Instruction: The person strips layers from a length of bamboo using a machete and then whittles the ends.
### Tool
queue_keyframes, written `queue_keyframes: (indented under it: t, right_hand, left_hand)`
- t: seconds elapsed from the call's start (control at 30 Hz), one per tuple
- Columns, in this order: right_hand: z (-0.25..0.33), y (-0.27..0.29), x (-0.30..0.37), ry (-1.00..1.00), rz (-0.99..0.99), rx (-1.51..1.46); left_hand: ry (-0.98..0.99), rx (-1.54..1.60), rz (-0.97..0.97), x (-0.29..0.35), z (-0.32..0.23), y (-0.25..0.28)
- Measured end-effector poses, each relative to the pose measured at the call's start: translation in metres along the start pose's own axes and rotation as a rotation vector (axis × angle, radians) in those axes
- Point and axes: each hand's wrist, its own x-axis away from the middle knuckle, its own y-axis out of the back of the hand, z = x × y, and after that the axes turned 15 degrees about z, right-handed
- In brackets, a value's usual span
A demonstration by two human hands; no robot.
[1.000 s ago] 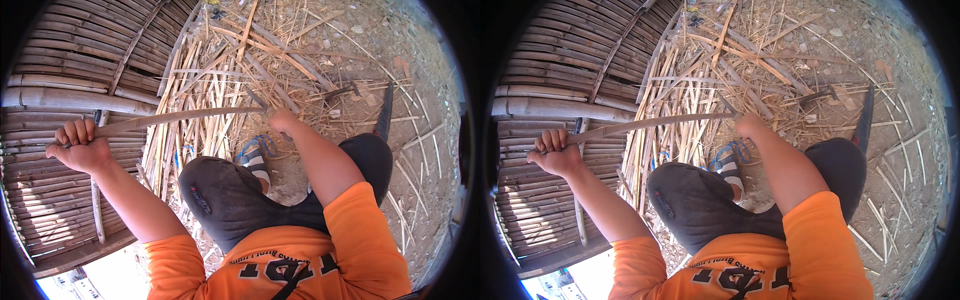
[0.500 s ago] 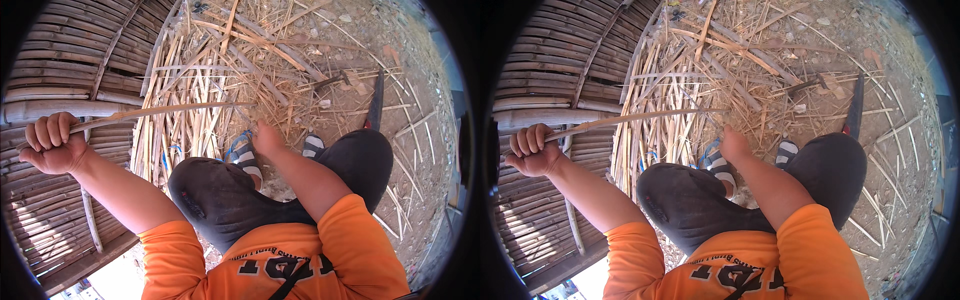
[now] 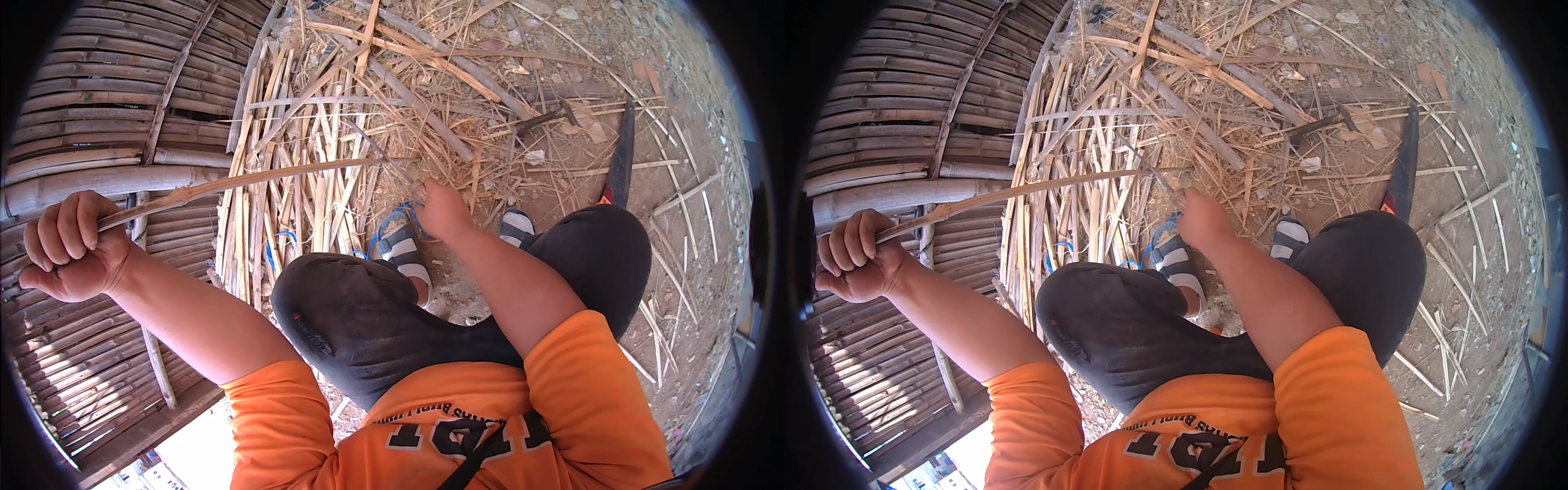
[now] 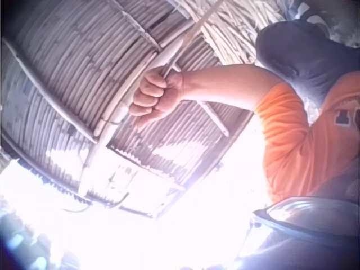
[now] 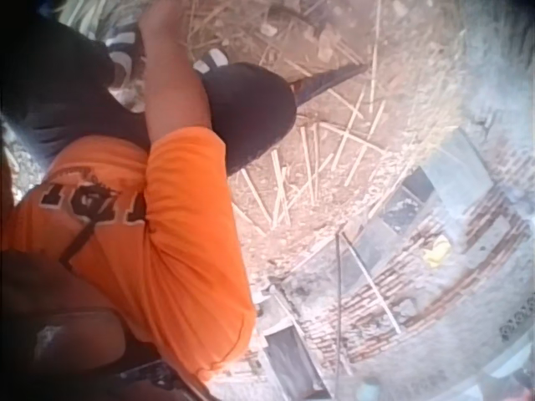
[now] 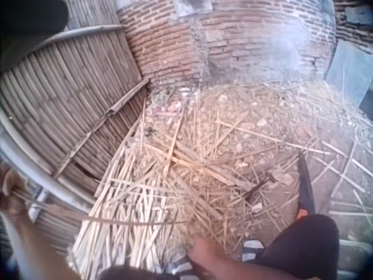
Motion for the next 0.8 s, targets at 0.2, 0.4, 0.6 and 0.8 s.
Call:
queue_keyframes:
  t: [0.2, 0.4, 0.6, 0.8]
  right_hand:
    - [0.056, 0.032, 0.039, 0.166, -0.078, -0.09]
    - [-0.025, -0.02, -0.006, -0.091, 0.036, 0.025]
    - [0.006, 0.011, 0.007, -0.047, -0.024, -0.155]
    - [0.037, 0.024, 0.028, 0.126, -0.108, -0.164]
  left_hand:
    - [0.013, -0.022, -0.039, -0.003, 0.0, 0.0]
    - [0.034, 0.081, 0.039, -0.006, 0.006, -0.013]
    - [0.007, 0.01, -0.017, -0.012, 0.007, -0.015]
    - [0.022, 0.002, -0.026, -0.018, 0.008, -0.014]
